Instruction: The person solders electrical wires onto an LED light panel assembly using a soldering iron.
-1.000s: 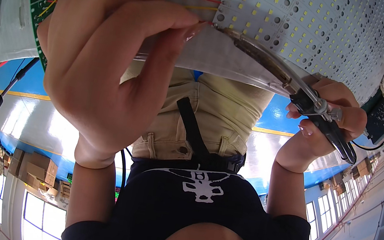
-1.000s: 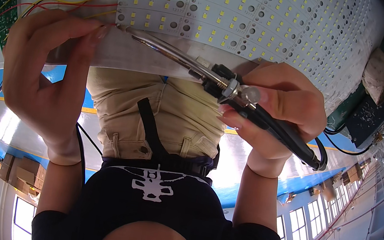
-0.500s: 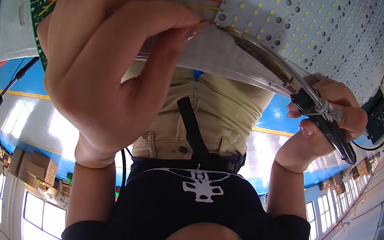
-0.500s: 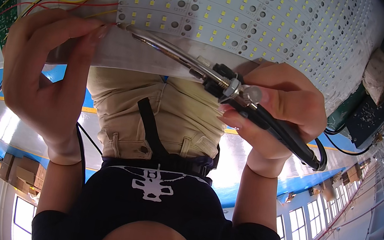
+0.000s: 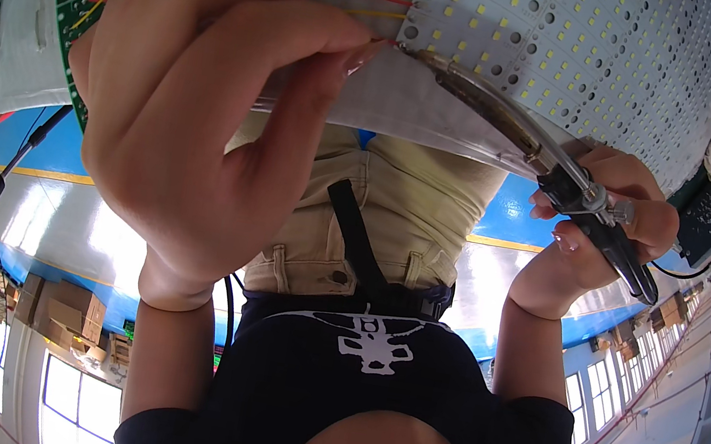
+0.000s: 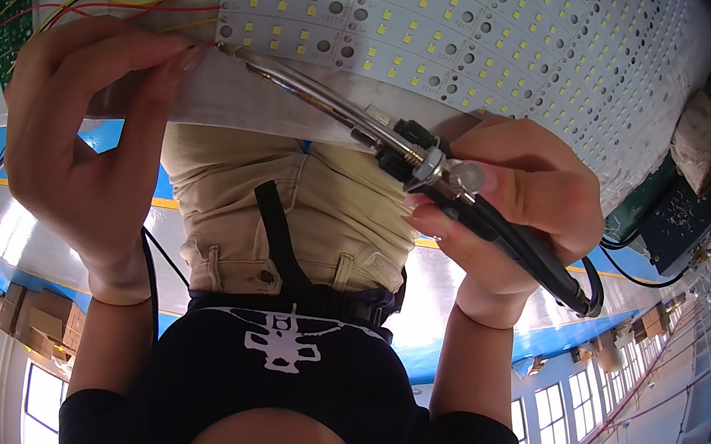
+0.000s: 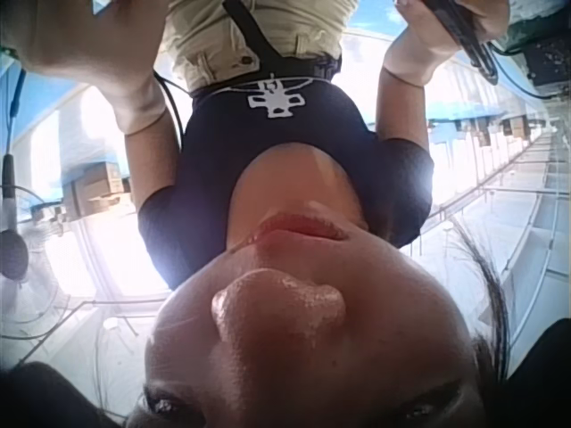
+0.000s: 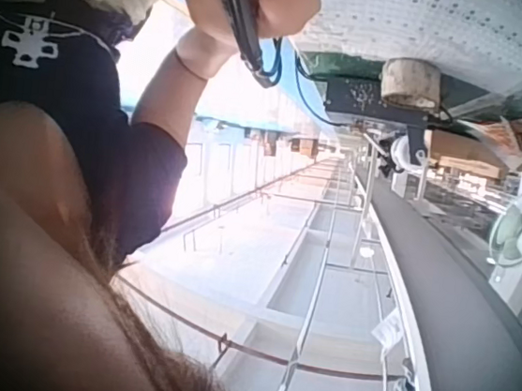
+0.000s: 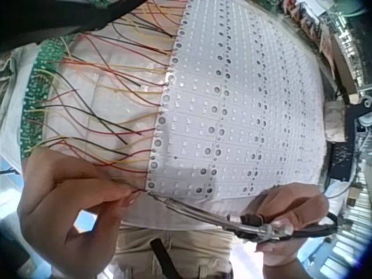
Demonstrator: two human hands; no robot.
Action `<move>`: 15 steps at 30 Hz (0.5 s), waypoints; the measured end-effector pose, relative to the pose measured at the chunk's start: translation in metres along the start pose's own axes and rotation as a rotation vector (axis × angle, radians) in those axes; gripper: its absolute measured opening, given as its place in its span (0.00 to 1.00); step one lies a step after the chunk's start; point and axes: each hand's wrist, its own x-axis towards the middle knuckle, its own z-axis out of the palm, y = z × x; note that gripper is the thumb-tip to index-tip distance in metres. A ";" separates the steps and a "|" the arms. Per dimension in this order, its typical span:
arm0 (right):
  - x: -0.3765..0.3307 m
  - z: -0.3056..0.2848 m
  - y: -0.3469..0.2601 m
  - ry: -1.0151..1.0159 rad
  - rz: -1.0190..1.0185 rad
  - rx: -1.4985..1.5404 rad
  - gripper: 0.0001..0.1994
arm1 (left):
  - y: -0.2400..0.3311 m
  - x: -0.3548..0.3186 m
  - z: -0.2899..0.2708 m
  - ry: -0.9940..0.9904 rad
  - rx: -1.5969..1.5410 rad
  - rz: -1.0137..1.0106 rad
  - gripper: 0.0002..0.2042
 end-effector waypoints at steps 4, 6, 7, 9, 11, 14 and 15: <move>0.000 0.000 0.001 0.001 -0.014 -0.017 0.16 | -0.001 0.001 0.001 0.017 0.008 0.029 0.09; 0.000 0.000 -0.001 0.004 -0.002 -0.027 0.16 | 0.000 0.001 0.001 0.022 0.009 0.012 0.09; 0.000 0.000 -0.002 0.007 0.010 -0.038 0.16 | 0.000 0.001 0.001 0.022 0.008 0.012 0.09; 0.000 0.000 -0.002 0.009 0.015 -0.046 0.16 | -0.001 0.001 0.001 0.024 0.005 0.022 0.09; -0.001 0.000 -0.003 0.012 0.020 -0.054 0.16 | -0.002 0.001 0.002 0.024 0.005 0.028 0.09; 0.000 0.003 -0.003 0.040 0.029 -0.045 0.16 | 0.000 0.002 0.000 0.020 0.008 0.030 0.09; 0.000 0.003 -0.003 0.040 0.027 -0.043 0.16 | 0.000 0.002 0.000 0.018 0.005 0.027 0.09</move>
